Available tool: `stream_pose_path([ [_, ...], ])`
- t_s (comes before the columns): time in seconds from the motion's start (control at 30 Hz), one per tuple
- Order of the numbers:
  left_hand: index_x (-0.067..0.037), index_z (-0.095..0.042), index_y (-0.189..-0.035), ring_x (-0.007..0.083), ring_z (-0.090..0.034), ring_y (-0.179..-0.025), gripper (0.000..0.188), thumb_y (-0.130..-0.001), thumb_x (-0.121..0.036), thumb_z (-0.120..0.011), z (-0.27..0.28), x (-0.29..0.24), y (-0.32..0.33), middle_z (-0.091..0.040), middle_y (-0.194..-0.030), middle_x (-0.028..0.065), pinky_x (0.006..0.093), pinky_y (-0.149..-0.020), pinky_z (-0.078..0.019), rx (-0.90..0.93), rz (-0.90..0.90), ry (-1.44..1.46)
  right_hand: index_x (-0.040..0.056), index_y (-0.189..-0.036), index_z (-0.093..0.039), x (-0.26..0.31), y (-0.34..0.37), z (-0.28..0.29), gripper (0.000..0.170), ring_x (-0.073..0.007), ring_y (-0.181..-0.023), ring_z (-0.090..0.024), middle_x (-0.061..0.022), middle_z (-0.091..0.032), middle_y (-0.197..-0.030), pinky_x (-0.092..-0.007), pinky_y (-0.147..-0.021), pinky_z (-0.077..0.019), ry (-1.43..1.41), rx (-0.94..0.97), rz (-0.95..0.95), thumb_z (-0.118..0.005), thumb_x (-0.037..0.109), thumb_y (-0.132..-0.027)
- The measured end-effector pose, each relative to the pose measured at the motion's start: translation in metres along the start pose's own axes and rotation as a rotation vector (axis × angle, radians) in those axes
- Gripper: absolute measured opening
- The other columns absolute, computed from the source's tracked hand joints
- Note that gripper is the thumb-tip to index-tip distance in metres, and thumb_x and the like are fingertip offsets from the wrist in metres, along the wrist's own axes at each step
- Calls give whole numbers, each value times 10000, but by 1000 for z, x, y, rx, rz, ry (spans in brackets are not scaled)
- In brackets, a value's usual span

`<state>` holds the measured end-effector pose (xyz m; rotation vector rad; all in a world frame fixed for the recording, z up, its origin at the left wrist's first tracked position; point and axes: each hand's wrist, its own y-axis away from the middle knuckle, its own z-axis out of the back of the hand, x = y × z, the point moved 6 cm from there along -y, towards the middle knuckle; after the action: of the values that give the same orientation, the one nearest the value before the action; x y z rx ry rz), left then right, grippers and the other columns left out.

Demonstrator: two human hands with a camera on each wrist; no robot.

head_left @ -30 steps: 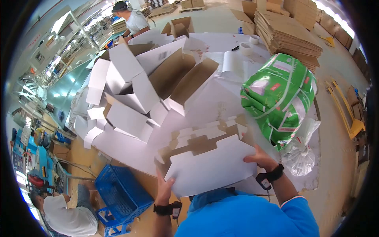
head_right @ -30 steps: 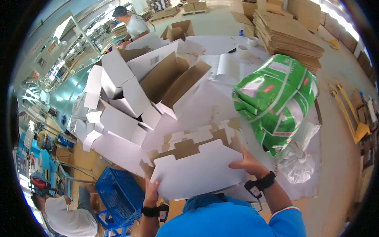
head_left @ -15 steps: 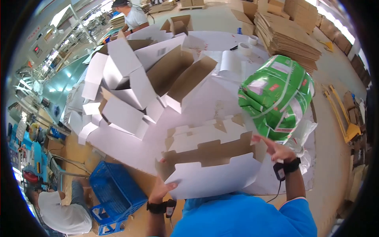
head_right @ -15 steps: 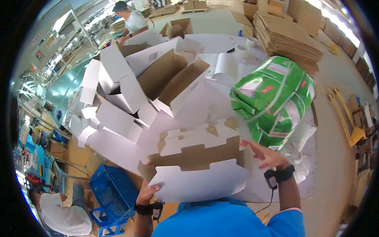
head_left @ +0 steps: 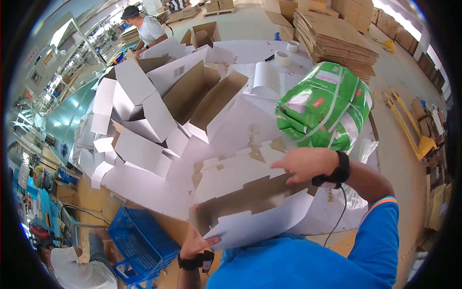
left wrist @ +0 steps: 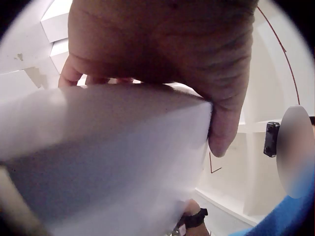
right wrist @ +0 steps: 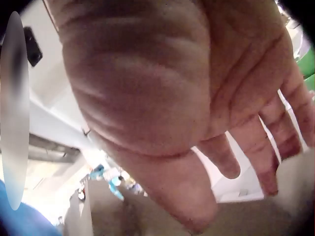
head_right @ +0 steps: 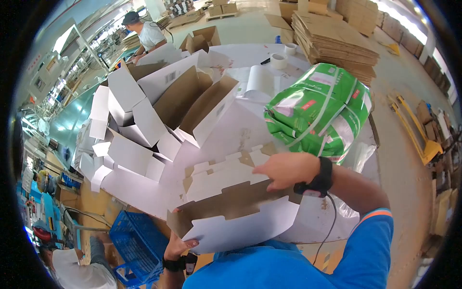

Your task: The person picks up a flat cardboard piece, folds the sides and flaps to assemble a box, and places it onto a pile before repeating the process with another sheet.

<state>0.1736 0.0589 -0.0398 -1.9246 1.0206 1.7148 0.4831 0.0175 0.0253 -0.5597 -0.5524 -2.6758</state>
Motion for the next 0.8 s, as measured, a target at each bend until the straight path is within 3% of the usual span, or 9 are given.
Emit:
stream_pose_path([
  [0.07, -62, -206, -1391, 245, -399, -1241, 1084, -574, -305, -876, -2, -4, 1, -406, -1323, 122, 374, -1036, -328, 6, -26, -18, 83, -1230, -524, 16, -7, -13, 452, -315, -875, -603, -135, -632, -874, -423, -757, -479, 248, 0, 59, -618, 184, -800],
  [0.27, -62, -251, -1365, 238, -397, -1217, 1052, -569, -352, -874, 9, 4, -3, -385, -1289, 109, 371, -1024, -327, -6, -118, -73, 77, -1205, -531, 52, -1, -8, 368, -266, -835, -611, -102, -571, -754, -396, -689, -480, 317, 49, 142, -479, 88, -841],
  [0.37, -65, -294, -1339, 232, -391, -1197, 1008, -563, -346, -875, 20, 9, -2, -364, -1267, 100, 368, -1009, -334, 28, -111, -141, 99, -1249, -525, 51, -1, -15, 394, -292, -854, -596, -139, -570, -823, -394, -704, -481, 278, 32, 224, -507, 129, -856],
  [0.47, -76, -321, -1314, 232, -384, -1191, 971, -556, -319, -877, 20, 4, 0, -343, -1268, 93, 366, -1002, -337, 29, -121, -136, 152, -1335, -492, 31, 5, -16, 428, -266, -923, -594, -135, -589, -976, -366, -746, -490, -46, 241, 255, -513, 204, -910],
  [0.57, -95, -326, -1301, 241, -390, -1187, 958, -543, -282, -881, 19, 3, 5, -335, -1274, 95, 371, -986, -355, 32, -129, -77, 203, -1399, -438, -6, 19, -23, 457, -220, -1007, -576, -92, -571, -1146, -355, -813, -487, -632, 827, -287, -489, 318, -960],
  [0.6, -103, -325, -1297, 245, -394, -1185, 957, -537, -268, -883, 19, 4, 5, -335, -1275, 97, 373, -978, -364, 46, -127, -52, 211, -1389, -456, -16, 23, -30, 451, -155, -1046, -552, -42, -575, -1169, -365, -840, -486, -785, 897, -359, -463, 391, -976],
  [0.7, -115, -332, -1287, 248, -410, -1167, 955, -521, -244, -887, 18, 7, 4, -340, -1270, 106, 377, -940, -405, 69, -181, -26, 200, -1340, -514, -26, 17, -54, 446, -150, -1038, -560, -51, -609, -1100, -370, -847, -491, -853, 970, -261, -465, 441, -968],
  [0.73, -118, -347, -1270, 247, -424, -1150, 945, -506, -236, -891, 14, 3, 3, -347, -1262, 115, 371, -911, -431, 44, -193, -3, 143, -1224, -607, -23, 12, -57, 444, -135, -993, -579, -50, -639, -989, -359, -821, -516, -894, 929, -257, -510, 470, -941],
  [0.8, -122, -354, -1264, 241, -425, -1142, 940, -501, -231, -892, 12, 5, 1, -349, -1260, 114, 363, -904, -436, 81, -163, 16, 101, -1131, -640, -19, 0, -62, 443, -131, -960, -591, -45, -644, -947, -347, -785, -535, -861, 950, -229, -546, 478, -919],
])
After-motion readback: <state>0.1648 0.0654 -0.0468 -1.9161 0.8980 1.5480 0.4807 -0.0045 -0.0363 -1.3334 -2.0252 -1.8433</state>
